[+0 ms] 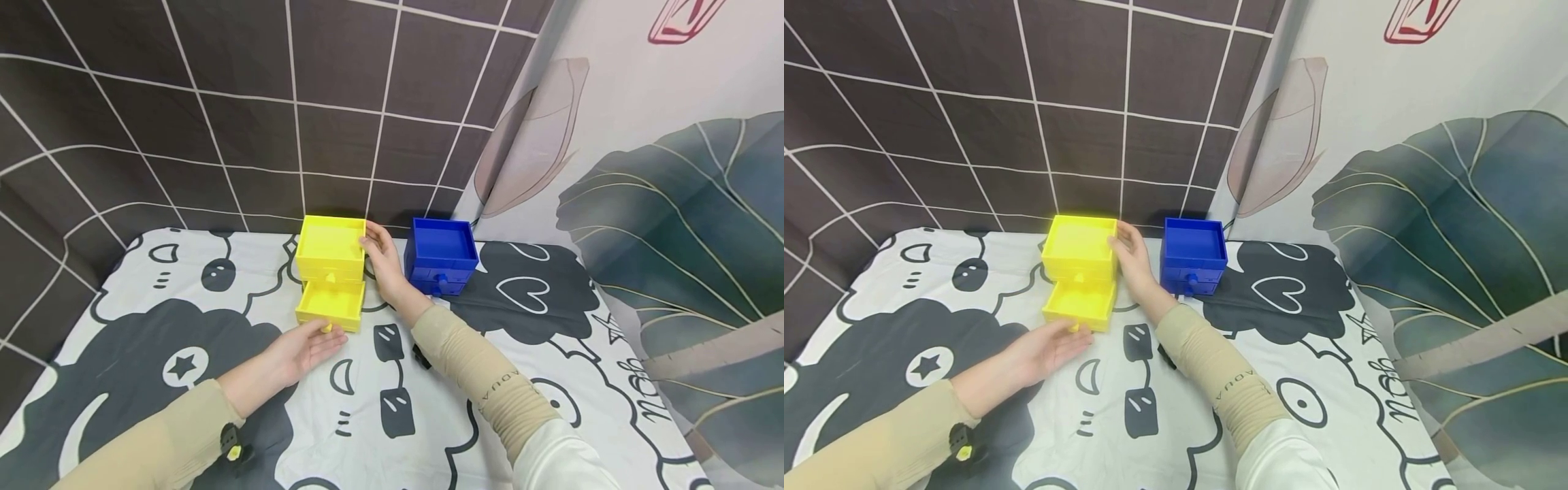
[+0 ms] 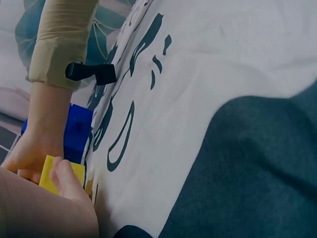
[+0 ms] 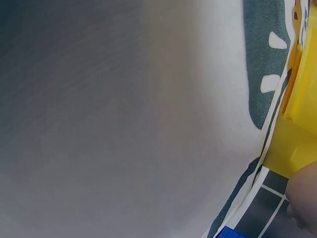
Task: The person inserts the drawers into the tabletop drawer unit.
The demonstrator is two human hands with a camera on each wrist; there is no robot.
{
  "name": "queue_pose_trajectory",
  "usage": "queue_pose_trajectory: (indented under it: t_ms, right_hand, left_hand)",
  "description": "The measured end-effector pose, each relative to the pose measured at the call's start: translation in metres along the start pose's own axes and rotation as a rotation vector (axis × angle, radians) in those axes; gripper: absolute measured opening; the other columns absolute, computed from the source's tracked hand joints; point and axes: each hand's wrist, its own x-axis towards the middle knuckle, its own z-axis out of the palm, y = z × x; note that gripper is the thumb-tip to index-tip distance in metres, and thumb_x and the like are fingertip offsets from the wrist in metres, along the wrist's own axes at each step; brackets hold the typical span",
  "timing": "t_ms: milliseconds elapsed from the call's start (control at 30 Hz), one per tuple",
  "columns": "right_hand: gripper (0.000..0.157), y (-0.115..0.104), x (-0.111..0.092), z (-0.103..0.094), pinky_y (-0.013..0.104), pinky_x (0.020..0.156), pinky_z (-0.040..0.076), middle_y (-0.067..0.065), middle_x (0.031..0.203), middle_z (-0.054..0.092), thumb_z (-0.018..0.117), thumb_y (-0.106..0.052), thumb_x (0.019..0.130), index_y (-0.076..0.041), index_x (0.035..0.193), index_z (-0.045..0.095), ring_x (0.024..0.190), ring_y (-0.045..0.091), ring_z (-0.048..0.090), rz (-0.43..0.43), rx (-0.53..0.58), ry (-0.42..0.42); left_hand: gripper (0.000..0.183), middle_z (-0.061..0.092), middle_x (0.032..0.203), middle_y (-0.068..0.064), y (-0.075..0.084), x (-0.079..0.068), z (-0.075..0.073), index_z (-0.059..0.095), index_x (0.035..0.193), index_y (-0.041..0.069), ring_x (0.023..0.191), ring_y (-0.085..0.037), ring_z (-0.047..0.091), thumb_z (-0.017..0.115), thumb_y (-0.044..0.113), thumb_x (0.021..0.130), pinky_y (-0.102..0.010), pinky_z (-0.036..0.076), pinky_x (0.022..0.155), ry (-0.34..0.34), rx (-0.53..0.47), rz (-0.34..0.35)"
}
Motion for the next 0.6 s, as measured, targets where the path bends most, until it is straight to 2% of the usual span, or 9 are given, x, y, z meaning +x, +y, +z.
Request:
queue_pose_trajectory:
  t_ms: [233, 433, 600]
  right_hand:
    - [0.05, -0.0011, 0.0011, -0.0009, 0.045, 0.129, 0.04, 0.022, 0.159, 0.048, 0.053, -0.009, 0.109, 0.001, 0.156, 0.042, 0.147, 0.034, 0.048, 0.0, -0.004, 0.005]
    - [0.05, -0.0007, 0.0021, -0.0009, 0.044, 0.129, 0.04, 0.022, 0.159, 0.048, 0.053, -0.008, 0.109, 0.001, 0.156, 0.042, 0.147, 0.034, 0.048, 0.002, -0.002, 0.005]
    - [0.05, -0.0002, 0.001, -0.0004, 0.044, 0.129, 0.039, 0.022, 0.159, 0.048, 0.053, -0.008, 0.109, 0.001, 0.156, 0.042, 0.147, 0.034, 0.048, 0.007, -0.004, 0.007]
  left_hand:
    - [0.024, 0.075, 0.106, -0.005, -0.0013, -0.0008, -0.0015, 0.048, 0.13, 0.001, 0.092, -0.011, 0.075, 0.048, 0.018, 0.113, -0.031, 0.059, 0.108, 0.004, 0.008, 0.013]
    - [0.023, 0.075, 0.103, -0.003, 0.0008, -0.0015, -0.0026, 0.052, 0.126, 0.0, 0.095, -0.011, 0.075, 0.048, 0.018, 0.113, -0.033, 0.055, 0.113, -0.006, 0.009, 0.014]
    - [0.022, 0.076, 0.109, -0.006, 0.0018, 0.0011, -0.0012, 0.054, 0.126, 0.0, 0.098, -0.012, 0.075, 0.049, 0.018, 0.113, -0.033, 0.055, 0.114, 0.004, 0.007, 0.007]
